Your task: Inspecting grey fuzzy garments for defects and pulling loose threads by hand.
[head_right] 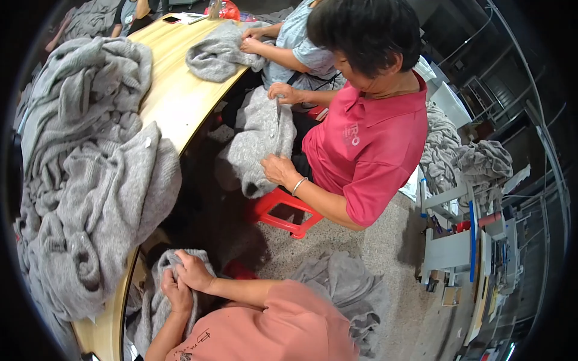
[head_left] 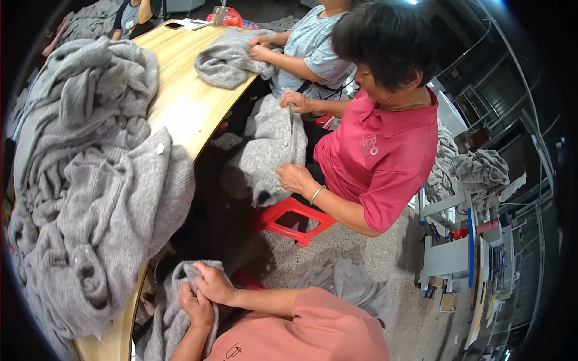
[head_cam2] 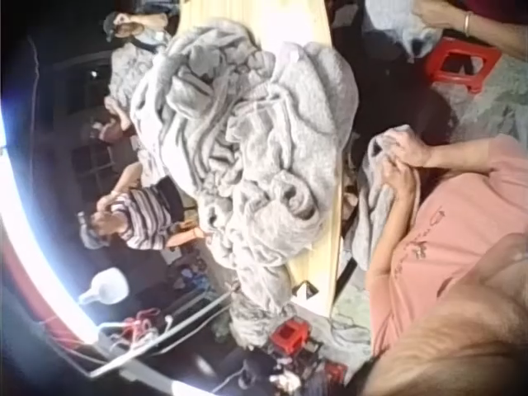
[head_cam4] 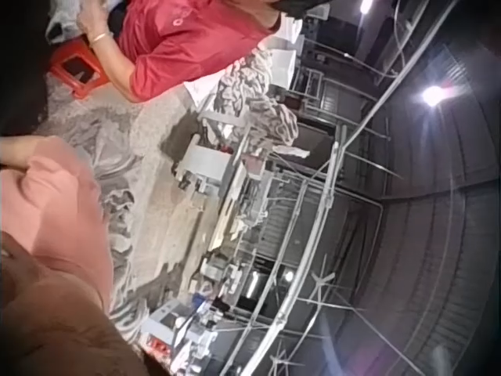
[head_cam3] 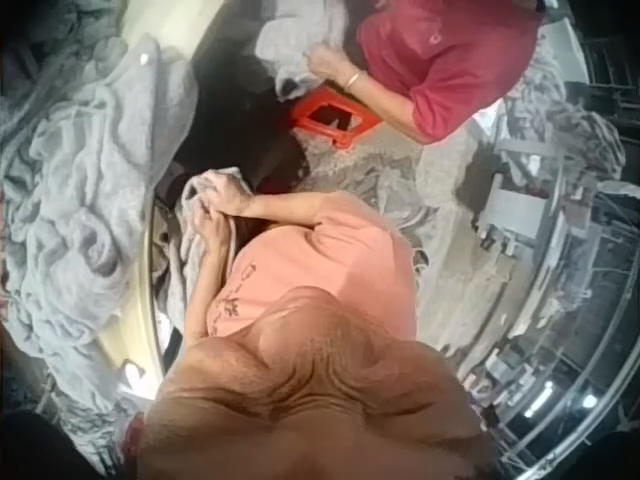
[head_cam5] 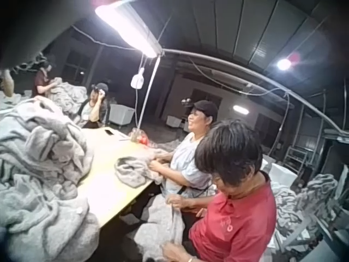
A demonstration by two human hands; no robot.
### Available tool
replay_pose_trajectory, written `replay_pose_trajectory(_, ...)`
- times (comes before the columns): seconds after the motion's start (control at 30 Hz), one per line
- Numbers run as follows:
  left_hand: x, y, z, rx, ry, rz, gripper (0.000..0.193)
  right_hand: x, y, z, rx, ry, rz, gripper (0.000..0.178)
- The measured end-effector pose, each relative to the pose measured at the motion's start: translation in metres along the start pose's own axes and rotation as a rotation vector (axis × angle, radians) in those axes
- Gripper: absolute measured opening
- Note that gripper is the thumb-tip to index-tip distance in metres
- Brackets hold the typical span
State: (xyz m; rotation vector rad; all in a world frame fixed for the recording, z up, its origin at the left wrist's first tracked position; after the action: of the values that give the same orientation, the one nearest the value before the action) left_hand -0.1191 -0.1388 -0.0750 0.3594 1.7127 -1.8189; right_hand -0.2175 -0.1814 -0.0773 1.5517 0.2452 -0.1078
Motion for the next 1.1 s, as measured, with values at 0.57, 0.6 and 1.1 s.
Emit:
replay_pose_trajectory(0.57, 0.013, -0.010, 0.080, -0.372, 0.042, -0.525, 0.006, -0.092, -0.027, 0.048, -0.469, -0.077, -0.339, 0.021)
replay_pose_trajectory(0.6, 0.012, -0.004, 0.078, -0.400, 0.047, -0.543, 0.006, -0.073, -0.023, 0.036, -0.487, 0.096, -0.320, 0.029)
replay_pose_trajectory(1.1, 0.012, 0.043, 0.016, -0.856, 0.279, -1.048, 0.005, -0.028, 0.007, 0.024, -0.756, 0.236, -0.085, 0.021)
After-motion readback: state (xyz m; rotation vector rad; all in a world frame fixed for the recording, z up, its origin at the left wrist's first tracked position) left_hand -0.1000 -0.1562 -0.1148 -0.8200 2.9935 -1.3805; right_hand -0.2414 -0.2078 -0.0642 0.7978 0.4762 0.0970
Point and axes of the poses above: each hand's wrist, its own z-axis towards the middle knuckle, its own x-axis out of the palm, y = z × x, the point moved 3 cm from there along z, towards the middle knuckle, and after that the axes turned 2 degrees about -y, right-handed, at the moved point
